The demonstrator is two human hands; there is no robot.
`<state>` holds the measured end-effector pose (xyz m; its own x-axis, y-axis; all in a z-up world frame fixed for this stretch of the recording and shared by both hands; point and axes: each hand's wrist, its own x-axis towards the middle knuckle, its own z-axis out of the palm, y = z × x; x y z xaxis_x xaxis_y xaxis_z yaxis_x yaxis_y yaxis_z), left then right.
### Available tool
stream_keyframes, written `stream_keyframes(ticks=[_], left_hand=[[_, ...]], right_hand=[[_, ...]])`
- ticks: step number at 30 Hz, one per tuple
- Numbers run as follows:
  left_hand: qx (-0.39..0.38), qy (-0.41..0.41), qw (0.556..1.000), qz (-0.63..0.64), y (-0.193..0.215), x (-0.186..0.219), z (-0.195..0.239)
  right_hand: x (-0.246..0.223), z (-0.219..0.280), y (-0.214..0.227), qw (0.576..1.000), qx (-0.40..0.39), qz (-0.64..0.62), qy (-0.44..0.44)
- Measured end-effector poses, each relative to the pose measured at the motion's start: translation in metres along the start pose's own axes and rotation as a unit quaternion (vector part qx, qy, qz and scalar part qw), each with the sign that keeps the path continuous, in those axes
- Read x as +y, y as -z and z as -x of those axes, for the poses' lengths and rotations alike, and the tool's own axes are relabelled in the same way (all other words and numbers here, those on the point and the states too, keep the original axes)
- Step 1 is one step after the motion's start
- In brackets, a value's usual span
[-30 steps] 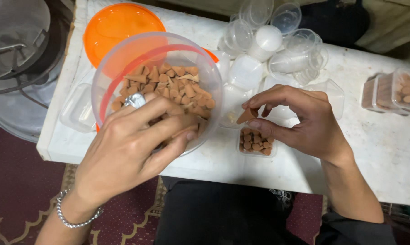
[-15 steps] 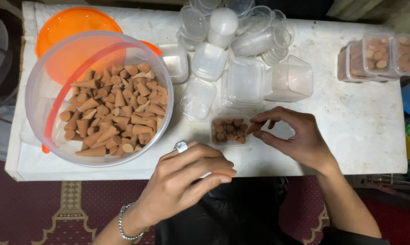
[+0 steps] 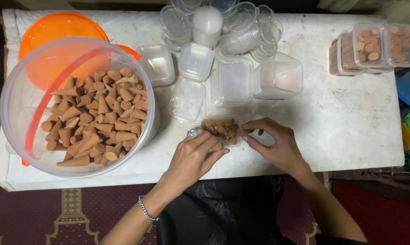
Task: The person transfers small brown cone-shaped items from a large clear container into small clear plastic containers. They arrange the cones upright inside each small container, then place a lid on top and set the filled container aside. The process repeats with additional empty containers.
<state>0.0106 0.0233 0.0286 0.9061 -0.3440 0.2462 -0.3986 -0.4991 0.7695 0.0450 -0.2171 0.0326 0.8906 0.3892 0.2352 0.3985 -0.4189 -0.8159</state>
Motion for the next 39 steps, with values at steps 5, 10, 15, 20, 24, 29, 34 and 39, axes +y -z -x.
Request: stream_keyframes(ticks=[5,10,15,20,24,29,34,39], left_hand=[[-0.025,-0.036,0.997,-0.060,-0.006,-0.001,0.001],[-0.020,-0.052,0.995,-0.082,-0.005,0.001,-0.001],[0.008,-0.074,0.991,-0.112,0.000,0.006,-0.008],[-0.002,-0.092,0.989,-0.113,-0.012,-0.003,-0.005],[0.045,-0.079,0.986,-0.137,-0.027,-0.011,-0.011],[0.070,-0.085,0.981,-0.159,-0.040,-0.012,-0.018],[0.029,-0.059,0.985,-0.157,-0.046,-0.015,-0.022],[-0.016,-0.035,0.988,-0.152,-0.042,-0.018,-0.022]], right_hand=[[-0.002,0.001,-0.002,1.000,0.009,0.004,-0.002],[0.002,0.001,-0.008,0.999,0.021,0.012,0.036],[0.005,0.001,-0.011,0.996,0.022,0.043,0.074],[0.006,0.001,-0.011,0.994,0.020,0.065,0.083],[0.004,0.001,-0.012,0.994,0.021,0.064,0.087],[0.001,-0.001,-0.012,0.994,0.026,0.063,0.090],[-0.002,-0.002,-0.010,0.992,0.024,0.081,0.096],[0.000,-0.001,-0.010,0.989,0.029,0.101,0.105]])
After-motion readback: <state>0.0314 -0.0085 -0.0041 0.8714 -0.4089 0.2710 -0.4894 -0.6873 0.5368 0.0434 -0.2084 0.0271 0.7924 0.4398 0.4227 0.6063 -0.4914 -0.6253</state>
